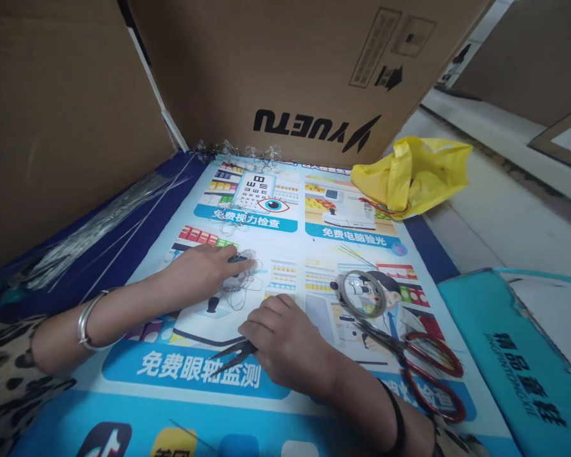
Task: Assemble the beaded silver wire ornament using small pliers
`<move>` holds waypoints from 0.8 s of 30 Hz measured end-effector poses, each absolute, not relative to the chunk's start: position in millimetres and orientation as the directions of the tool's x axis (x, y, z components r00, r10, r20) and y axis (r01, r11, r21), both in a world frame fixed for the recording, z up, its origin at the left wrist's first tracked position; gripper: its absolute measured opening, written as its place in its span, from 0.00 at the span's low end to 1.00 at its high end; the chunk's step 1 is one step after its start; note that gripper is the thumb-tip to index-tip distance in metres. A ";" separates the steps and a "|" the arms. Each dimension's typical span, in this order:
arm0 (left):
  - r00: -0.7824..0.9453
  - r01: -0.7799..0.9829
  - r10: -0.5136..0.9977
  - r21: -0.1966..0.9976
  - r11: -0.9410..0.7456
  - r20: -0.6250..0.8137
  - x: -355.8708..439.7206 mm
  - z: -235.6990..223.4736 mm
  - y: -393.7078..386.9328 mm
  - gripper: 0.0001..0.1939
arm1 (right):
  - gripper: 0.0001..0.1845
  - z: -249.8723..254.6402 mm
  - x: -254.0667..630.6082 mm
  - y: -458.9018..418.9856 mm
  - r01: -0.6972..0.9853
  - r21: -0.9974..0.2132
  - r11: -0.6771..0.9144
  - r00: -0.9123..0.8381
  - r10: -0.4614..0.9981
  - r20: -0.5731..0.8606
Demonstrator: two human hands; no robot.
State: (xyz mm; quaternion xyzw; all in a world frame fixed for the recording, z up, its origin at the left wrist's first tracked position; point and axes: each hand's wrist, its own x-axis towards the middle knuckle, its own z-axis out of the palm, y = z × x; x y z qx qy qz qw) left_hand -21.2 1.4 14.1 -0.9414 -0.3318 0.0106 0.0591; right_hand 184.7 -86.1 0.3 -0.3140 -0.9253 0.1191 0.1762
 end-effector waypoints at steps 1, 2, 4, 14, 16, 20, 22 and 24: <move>0.779 0.625 0.627 -0.112 -0.773 0.019 -21.7 14.4 1.7 0.23 | 0.12 1.6 184.6 -88.2 0.542 -0.308 0.782 -0.762 0.612 0.214; 0.778 0.626 0.629 -0.104 -0.773 0.015 -22.5 15.0 1.9 0.23 | 0.11 3.0 184.2 -90.1 0.547 -0.277 0.790 -0.778 0.602 0.180; 0.772 0.634 0.636 -0.080 -0.770 -0.001 -24.5 17.4 2.6 0.24 | 0.10 6.3 183.1 -92.9 0.557 -0.208 0.804 -0.798 0.587 0.135; 0.654 0.755 0.751 -0.021 -0.655 0.089 -38.0 49.3 7.2 0.18 | 0.08 26.6 176.0 -103.9 0.502 0.094 0.860 -0.863 0.505 -0.012; 0.641 0.766 0.762 -0.010 -0.643 0.093 -40.0 54.5 7.9 0.18 | 0.07 25.6 174.7 -103.9 0.509 0.113 0.853 -0.856 0.515 -0.035; 0.626 0.776 0.774 0.016 -0.630 0.092 -44.3 58.8 9.7 0.18 | 0.06 18.1 179.9 -97.9 0.536 -0.049 0.843 -0.844 0.534 -0.048; 0.628 0.773 0.773 0.045 -0.633 0.093 -46.2 58.4 11.1 0.17 | 0.04 17.9 185.2 -93.2 0.608 -0.177 0.774 -0.793 0.605 -0.074; 0.644 0.753 0.759 0.099 -0.651 0.096 -46.9 57.5 12.2 0.16 | 0.05 22.7 190.1 -87.5 0.701 -0.326 0.634 -0.693 0.714 -0.100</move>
